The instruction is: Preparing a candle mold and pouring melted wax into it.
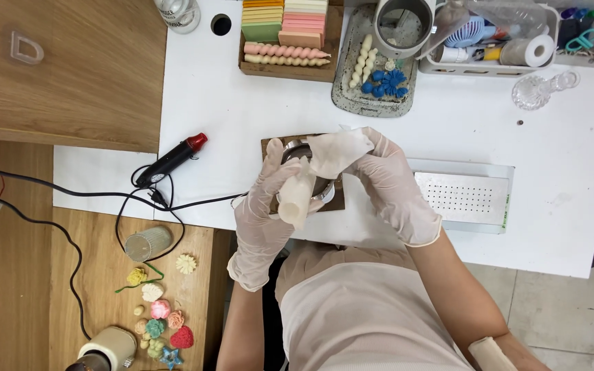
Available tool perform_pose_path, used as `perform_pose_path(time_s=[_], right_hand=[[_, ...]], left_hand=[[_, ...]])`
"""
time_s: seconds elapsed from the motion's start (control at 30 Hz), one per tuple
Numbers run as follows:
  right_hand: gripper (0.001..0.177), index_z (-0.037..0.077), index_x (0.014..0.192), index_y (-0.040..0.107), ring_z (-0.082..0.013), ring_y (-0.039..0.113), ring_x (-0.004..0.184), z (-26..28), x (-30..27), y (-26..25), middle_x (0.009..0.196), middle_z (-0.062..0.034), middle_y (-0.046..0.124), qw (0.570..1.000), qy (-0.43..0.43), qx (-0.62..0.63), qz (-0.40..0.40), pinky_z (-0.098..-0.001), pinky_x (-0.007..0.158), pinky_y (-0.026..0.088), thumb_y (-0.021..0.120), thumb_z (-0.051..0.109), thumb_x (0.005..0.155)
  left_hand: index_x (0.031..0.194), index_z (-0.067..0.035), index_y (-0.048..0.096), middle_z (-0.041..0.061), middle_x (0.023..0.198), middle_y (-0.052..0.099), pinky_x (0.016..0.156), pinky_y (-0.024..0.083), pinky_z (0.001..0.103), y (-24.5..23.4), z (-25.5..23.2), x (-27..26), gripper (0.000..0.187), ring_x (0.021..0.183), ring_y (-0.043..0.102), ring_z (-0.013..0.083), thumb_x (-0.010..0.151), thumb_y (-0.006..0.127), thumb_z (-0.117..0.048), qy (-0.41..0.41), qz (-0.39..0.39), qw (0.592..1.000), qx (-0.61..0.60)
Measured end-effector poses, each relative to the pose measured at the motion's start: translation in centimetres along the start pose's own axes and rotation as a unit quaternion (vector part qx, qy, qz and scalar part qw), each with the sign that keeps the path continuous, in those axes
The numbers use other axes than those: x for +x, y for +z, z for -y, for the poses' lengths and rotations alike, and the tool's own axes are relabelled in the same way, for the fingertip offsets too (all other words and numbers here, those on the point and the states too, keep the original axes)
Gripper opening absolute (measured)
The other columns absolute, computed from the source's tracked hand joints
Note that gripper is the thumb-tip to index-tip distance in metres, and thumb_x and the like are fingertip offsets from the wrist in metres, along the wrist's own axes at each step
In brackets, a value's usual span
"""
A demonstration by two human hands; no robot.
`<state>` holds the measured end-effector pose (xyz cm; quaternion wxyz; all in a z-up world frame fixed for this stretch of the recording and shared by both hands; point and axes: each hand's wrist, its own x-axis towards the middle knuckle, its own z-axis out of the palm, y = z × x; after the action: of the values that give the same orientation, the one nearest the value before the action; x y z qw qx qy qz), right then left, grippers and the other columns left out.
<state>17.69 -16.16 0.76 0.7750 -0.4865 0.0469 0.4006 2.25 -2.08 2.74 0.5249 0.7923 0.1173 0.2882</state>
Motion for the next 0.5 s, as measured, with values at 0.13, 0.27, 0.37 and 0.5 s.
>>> perform_pose_path(time_s=[0.13, 0.27, 0.37, 0.5], right_hand=[[0.027, -0.002, 0.115, 0.065, -0.0140, 0.071, 0.095, -0.7, 0.2, -0.3, 0.106, -0.0077, 0.072, 0.995, -0.035, -0.090, 0.032, -0.0295, 0.086, 0.059, 0.069, -0.005, 0.088], [0.029, -0.003, 0.117, 0.067, -0.0131, 0.067, 0.086, -1.0, -0.2, 0.9, 0.102, -0.0094, 0.073, 0.986, -0.025, -0.161, 0.026, -0.0274, 0.076, 0.056, 0.073, 0.000, 0.090], [0.027, -0.006, 0.117, 0.071, -0.0112, 0.065, 0.090, -1.8, 0.2, 0.6, 0.108, -0.0066, 0.068, 0.974, -0.061, -0.208, 0.062, -0.0259, 0.078, 0.053, 0.075, 0.001, 0.092], [0.025, -0.006, 0.116, 0.072, -0.0127, 0.068, 0.091, 0.1, -0.4, 1.8, 0.110, -0.0083, 0.071, 0.971, -0.044, -0.213, 0.094, -0.0266, 0.079, 0.057, 0.072, 0.003, 0.093]], left_hand=[[0.134, -0.012, 0.062, 0.007, 0.146, 0.064, 0.123, 0.052, 0.040, -0.1, 0.0, -0.3, 0.066, 0.152, 0.049, 0.0273, 0.077, 0.093, -0.006, -0.003, 0.028, 1.000, 0.006], [0.133, -0.014, 0.062, 0.014, 0.158, 0.049, 0.122, 0.047, 0.042, -0.2, 0.2, -0.2, 0.062, 0.150, 0.046, 0.0302, 0.077, 0.090, -0.011, 0.012, 0.050, 0.998, 0.030], [0.133, -0.016, 0.064, 0.013, 0.156, 0.051, 0.116, 0.052, 0.039, -0.1, 0.4, -0.6, 0.060, 0.145, 0.051, 0.0298, 0.077, 0.087, -0.012, -0.024, 0.072, 0.997, 0.014], [0.130, -0.017, 0.066, 0.008, 0.139, 0.065, 0.100, 0.059, 0.032, 0.0, 0.1, -0.7, 0.063, 0.125, 0.068, 0.0225, 0.073, 0.094, -0.019, -0.062, 0.042, 0.997, 0.032]])
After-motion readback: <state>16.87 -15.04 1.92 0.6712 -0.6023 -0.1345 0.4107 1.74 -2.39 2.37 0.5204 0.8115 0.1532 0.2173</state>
